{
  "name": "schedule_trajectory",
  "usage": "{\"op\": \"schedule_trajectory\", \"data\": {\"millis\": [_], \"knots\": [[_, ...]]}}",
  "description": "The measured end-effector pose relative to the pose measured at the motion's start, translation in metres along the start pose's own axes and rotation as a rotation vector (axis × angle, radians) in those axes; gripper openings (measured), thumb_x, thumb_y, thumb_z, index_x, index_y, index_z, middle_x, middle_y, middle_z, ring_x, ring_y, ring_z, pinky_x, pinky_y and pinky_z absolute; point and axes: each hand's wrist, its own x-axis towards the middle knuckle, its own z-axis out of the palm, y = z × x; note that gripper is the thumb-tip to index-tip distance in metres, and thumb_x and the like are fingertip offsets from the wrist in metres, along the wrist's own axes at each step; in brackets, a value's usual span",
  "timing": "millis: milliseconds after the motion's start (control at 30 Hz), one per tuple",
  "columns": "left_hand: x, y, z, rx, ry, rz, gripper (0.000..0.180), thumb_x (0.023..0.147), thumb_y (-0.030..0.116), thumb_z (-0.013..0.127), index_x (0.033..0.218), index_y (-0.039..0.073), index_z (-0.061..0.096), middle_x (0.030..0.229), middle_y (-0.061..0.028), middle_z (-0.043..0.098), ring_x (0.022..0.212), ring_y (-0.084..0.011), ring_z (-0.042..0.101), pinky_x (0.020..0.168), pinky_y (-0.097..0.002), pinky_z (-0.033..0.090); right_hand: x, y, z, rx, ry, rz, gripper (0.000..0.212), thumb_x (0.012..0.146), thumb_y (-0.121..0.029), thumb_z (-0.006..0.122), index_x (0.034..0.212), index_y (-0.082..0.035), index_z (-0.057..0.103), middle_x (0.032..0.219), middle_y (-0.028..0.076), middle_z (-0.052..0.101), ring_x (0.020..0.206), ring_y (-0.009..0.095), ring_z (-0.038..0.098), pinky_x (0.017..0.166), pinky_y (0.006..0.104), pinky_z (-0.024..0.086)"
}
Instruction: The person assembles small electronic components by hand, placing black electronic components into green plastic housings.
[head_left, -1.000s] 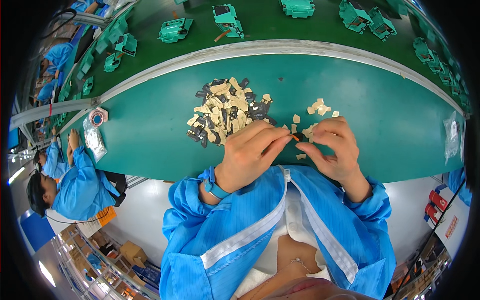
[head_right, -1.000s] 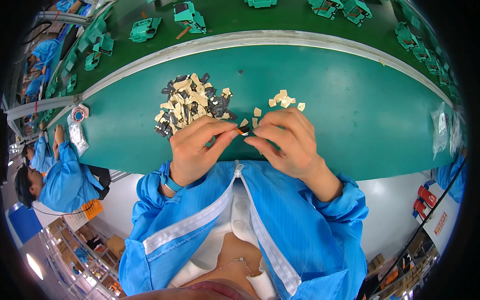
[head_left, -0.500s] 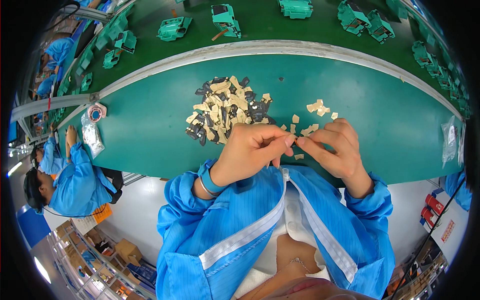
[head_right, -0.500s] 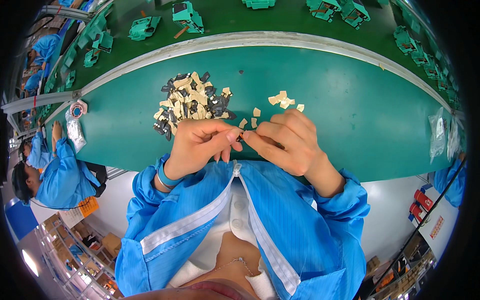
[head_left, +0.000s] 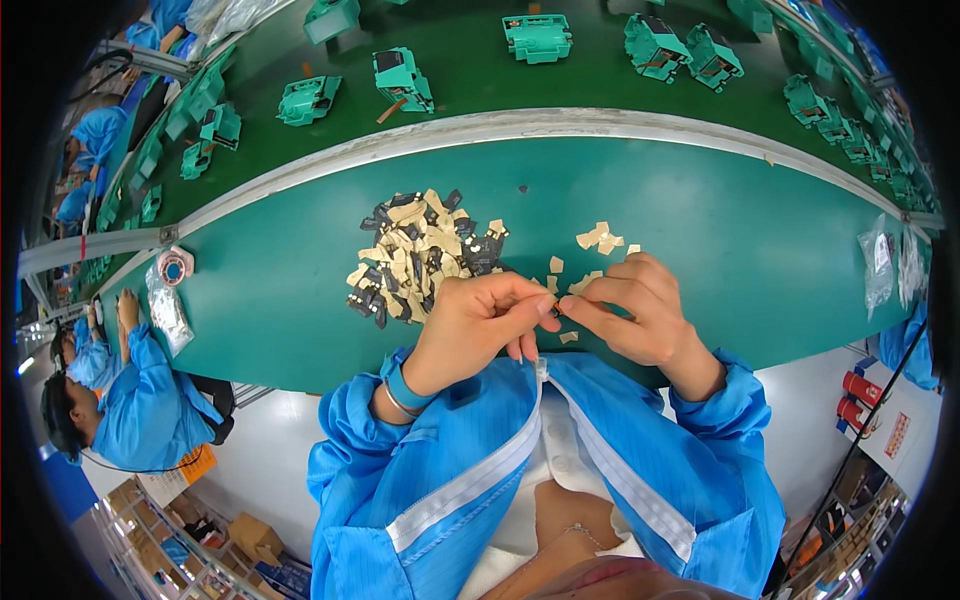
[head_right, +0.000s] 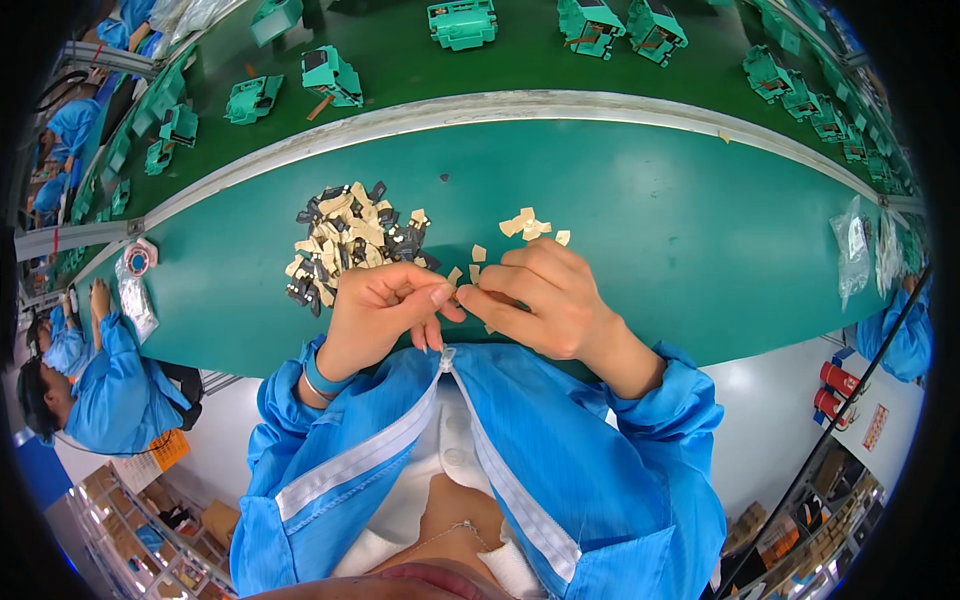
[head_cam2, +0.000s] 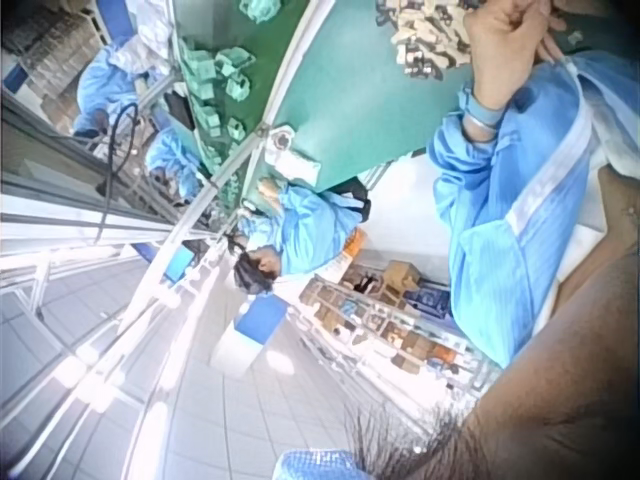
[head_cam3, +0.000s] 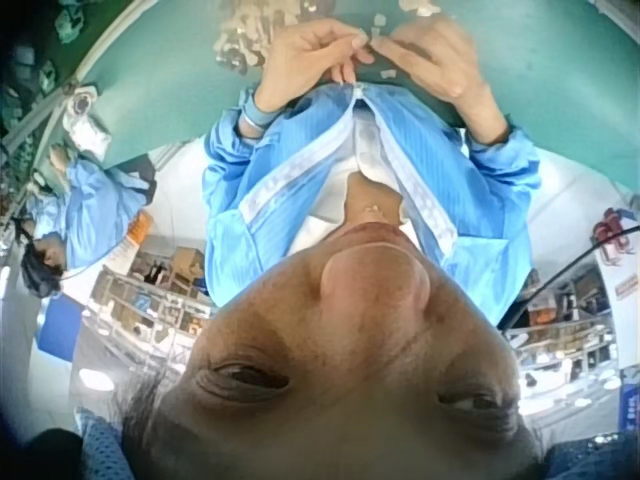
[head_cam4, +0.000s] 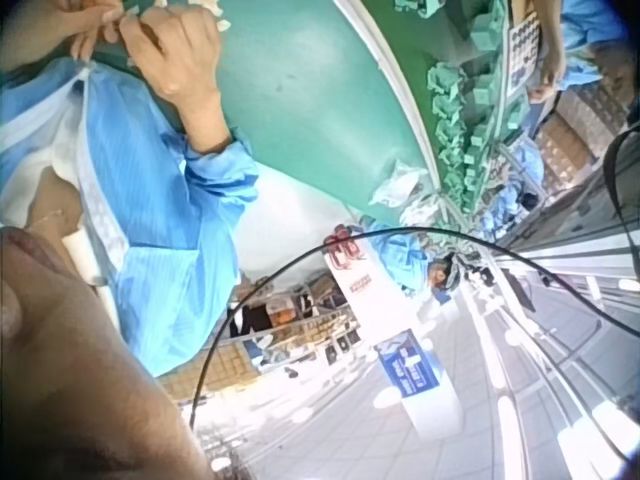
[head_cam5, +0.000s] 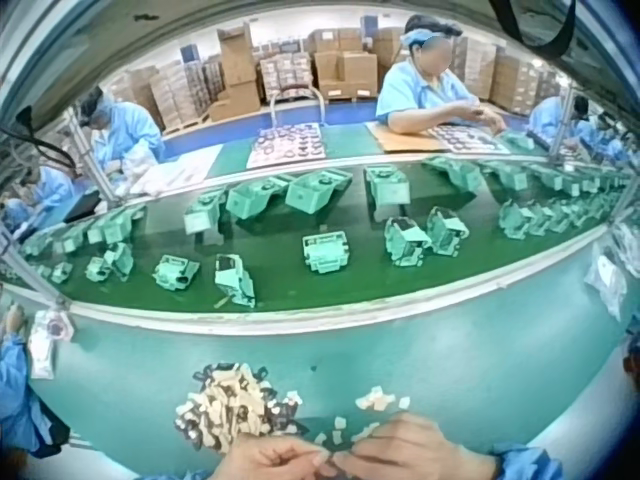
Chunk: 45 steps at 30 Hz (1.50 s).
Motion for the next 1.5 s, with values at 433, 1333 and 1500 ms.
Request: {"op": "schedule_trajectory", "data": {"millis": [433, 1333, 1500], "knots": [[0.023, -0.042, 0.003, 0.631, 0.252, 0.301, 0.006, 0.084, 0.004, 0.064, 0.09, 0.002, 0.065, 0.077, -0.0089, 0.067, 0.056, -0.0128, 0.06, 0.05, -0.0256, 0.048, 0.007, 0.169, -0.039, -0.004, 0.737, 0.743, 0.072, 0.079, -0.011, 0.076, 0.136, 0.004, 0.034, 0.119, 0.016, 0.056, 0.11, 0.023, 0.054, 0.09, 0.0333, 0.046], [0.018, -0.003, 0.012, -0.572, 0.036, 0.181, 0.048, 0.084, 0.0, 0.058, 0.13, -0.005, 0.045, 0.117, -0.0203, 0.061, 0.108, -0.0307, 0.062, 0.091, -0.0405, 0.051, 0.028, 0.005, -0.038, 0.87, 0.341, 0.883, 0.016, 0.082, 0.004, 0.069, 0.095, 0.004, 0.061, 0.091, 0.013, 0.067, 0.083, 0.017, 0.065, 0.077, 0.0291, 0.053], [0.014, -0.01, 0.009, -0.567, 0.08, 0.187, 0.055, 0.082, -0.006, 0.062, 0.131, 0.0, 0.038, 0.121, -0.0163, 0.059, 0.107, -0.0261, 0.062, 0.091, -0.0404, 0.052, 0.02, -0.014, -0.026, 1.01, 0.199, 1.126, 0.013, 0.08, 0.009, 0.069, 0.086, 0.004, 0.059, 0.087, 0.012, 0.066, 0.078, 0.013, 0.065, 0.069, 0.0246, 0.054]]}}
